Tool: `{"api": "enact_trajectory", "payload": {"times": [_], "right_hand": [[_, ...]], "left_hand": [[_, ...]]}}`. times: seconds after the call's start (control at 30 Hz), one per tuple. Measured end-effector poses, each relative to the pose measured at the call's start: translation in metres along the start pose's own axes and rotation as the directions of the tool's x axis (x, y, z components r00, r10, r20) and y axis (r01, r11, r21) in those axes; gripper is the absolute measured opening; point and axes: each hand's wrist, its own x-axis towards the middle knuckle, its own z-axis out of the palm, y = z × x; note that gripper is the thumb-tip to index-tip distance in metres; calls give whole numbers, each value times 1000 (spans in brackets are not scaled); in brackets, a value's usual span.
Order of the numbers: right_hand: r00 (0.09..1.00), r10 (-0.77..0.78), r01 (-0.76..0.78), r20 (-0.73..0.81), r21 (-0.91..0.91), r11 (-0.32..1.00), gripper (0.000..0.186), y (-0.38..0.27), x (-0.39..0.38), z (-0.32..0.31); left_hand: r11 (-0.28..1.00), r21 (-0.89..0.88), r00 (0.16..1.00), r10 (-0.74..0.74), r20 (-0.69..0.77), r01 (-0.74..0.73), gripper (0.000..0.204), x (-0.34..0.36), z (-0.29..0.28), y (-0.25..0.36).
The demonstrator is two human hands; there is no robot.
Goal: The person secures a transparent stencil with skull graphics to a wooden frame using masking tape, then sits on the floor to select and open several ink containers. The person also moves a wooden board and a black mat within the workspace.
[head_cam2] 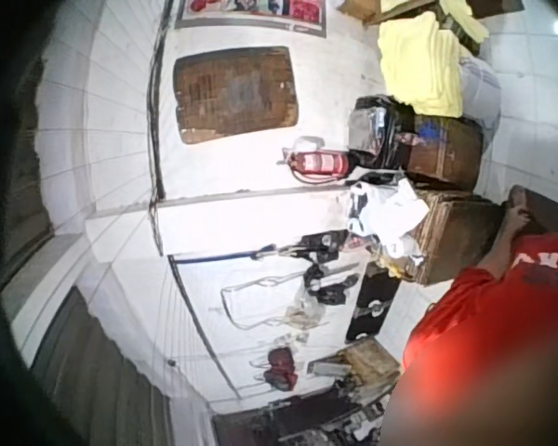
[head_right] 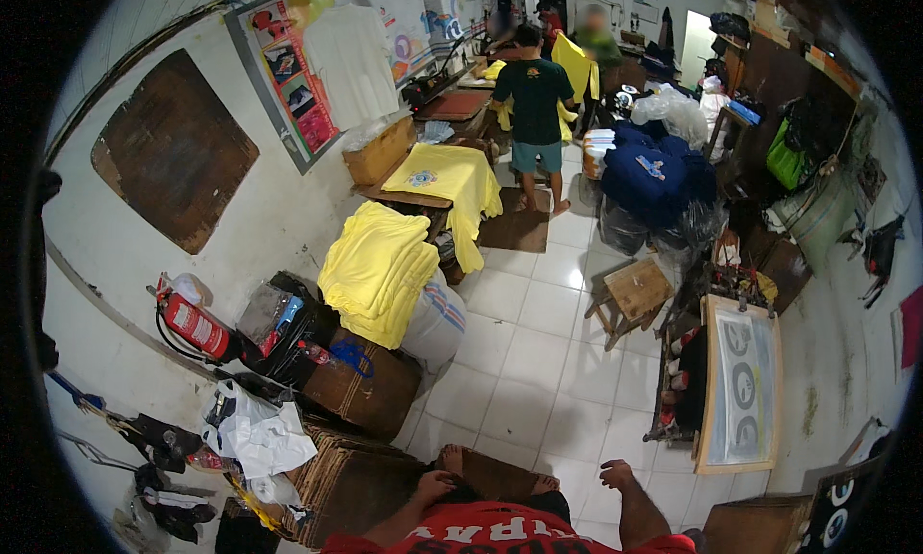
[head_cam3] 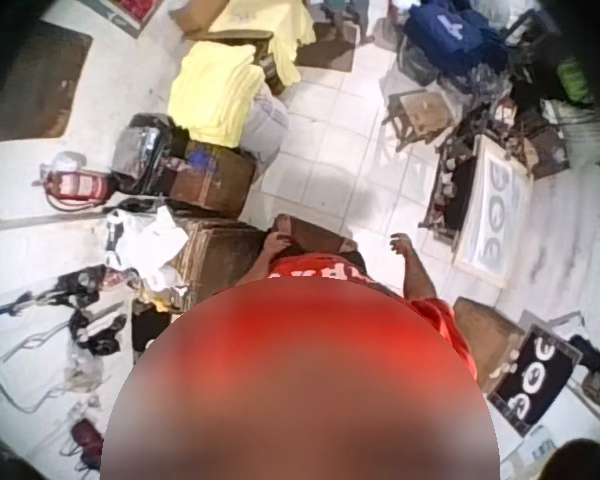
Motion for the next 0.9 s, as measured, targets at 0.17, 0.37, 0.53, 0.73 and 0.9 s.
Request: {"api": "enact_trajectory", "payload": {"times": [0.17, 0.37, 0.53, 0.73, 0.9], "right_hand": [[1000, -24, 20, 14, 239, 971, 49, 4, 36, -22], [958, 241, -286, 155, 470, 835, 51, -13, 39, 51], [996, 43, -40, 82, -35, 999, 45, -69, -28, 166], [970, -230, 214, 82, 174, 961, 52, -122, -77, 221], [985, -163, 149, 55, 196, 969, 55, -82, -81, 232]], "left_hand": [[979, 20, 908, -182, -377, 204, 32, 27, -66, -1], [984, -100, 963, -168, -210, 150, 33, 82, -124, 19], [983, -124, 984, -148, -101, 135, 39, 111, -169, 14], [958, 211, 981, -179, -78, 192, 39, 124, -221, -4], [991, -51, 990, -123, -69, 120, 32, 116, -239, 8]]}}
